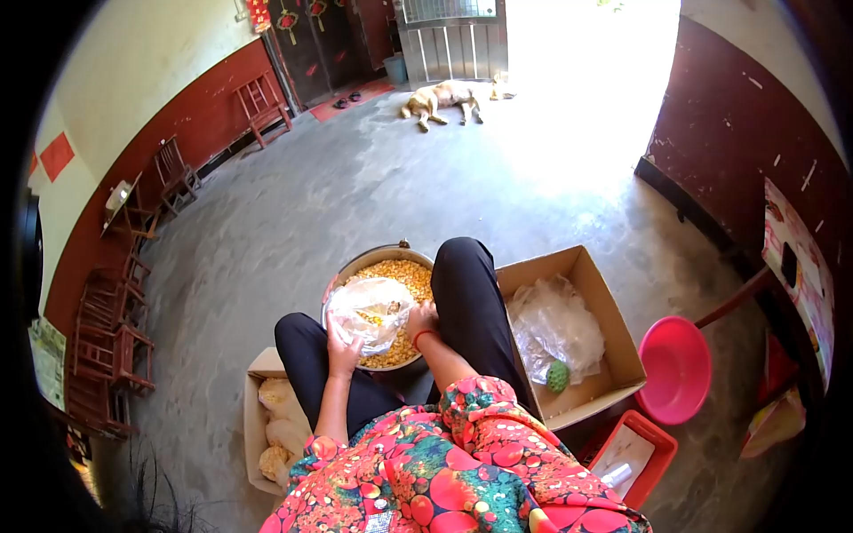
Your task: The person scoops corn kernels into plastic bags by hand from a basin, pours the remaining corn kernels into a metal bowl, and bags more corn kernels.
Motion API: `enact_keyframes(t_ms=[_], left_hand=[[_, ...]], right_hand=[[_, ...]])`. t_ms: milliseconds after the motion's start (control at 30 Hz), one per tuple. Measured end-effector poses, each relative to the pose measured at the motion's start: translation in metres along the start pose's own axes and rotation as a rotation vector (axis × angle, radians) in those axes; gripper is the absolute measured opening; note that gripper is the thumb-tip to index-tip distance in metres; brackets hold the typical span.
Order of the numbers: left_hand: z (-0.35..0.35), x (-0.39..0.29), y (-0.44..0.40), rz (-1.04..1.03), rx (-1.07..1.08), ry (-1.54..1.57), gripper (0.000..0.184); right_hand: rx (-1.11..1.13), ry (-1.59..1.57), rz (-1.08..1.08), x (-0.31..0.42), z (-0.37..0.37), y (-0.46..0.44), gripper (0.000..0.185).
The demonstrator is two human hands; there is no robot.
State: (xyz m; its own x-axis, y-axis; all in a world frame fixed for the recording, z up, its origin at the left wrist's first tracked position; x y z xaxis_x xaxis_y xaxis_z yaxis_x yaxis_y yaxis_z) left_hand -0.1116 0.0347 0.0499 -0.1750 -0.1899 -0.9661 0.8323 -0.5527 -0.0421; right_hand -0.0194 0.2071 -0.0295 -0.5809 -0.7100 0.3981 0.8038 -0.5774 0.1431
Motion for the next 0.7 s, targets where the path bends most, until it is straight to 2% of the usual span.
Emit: enact_keyframes(t_ms=[33,167,200,233,333,433,633,667,700], left_hand=[[-0.001,0.000,0.000,-0.003,0.002,0.002,0.082],[-0.001,-0.003,0.002,0.040,0.016,-0.022,0.082],[-0.002,-0.004,0.002,0.031,0.022,-0.044,0.082],[-0.002,-0.004,0.002,0.023,0.028,-0.065,0.082],[-0.006,-0.005,0.004,0.041,0.055,-0.080,0.082],[-0.008,-0.001,0.003,0.040,0.067,-0.121,0.081],[-0.009,-0.005,0.004,0.004,0.074,-0.137,0.081],[-0.011,-0.007,0.005,0.021,0.079,-0.136,0.081],[-0.008,-0.008,0.007,0.042,0.078,-0.140,0.081]], right_hand=[[0.023,0.074,0.006,0.000,-0.005,-0.002,0.029],[0.063,0.016,0.037,0.011,-0.004,0.005,0.028],[0.106,0.004,0.137,0.019,-0.003,0.011,0.027],[0.105,0.004,0.137,0.015,-0.016,0.007,0.027],[0.058,-0.014,0.317,0.021,-0.040,-0.011,0.026],[0.107,-0.094,0.377,0.033,-0.026,0.003,0.028],[0.121,-0.154,0.398,0.032,-0.032,0.000,0.030],[0.163,-0.366,0.252,0.020,-0.039,-0.004,0.028],[0.083,-0.416,0.270,0.012,-0.052,-0.016,0.027]])
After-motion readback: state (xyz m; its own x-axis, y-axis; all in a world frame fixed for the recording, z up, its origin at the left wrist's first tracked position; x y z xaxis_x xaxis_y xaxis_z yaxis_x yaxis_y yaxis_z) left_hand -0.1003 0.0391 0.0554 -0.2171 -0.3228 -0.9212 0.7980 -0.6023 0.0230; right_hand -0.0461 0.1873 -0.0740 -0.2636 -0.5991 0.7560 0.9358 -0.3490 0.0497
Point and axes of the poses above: each hand's wrist, its own y-axis away from the middle knuckle, its own z-axis out of the back of the hand, x = y × z, the point moved 8 cm from there along -y, towards the middle knuckle, and after that the axes turned 15 degrees about z, right-handed, at the moved point
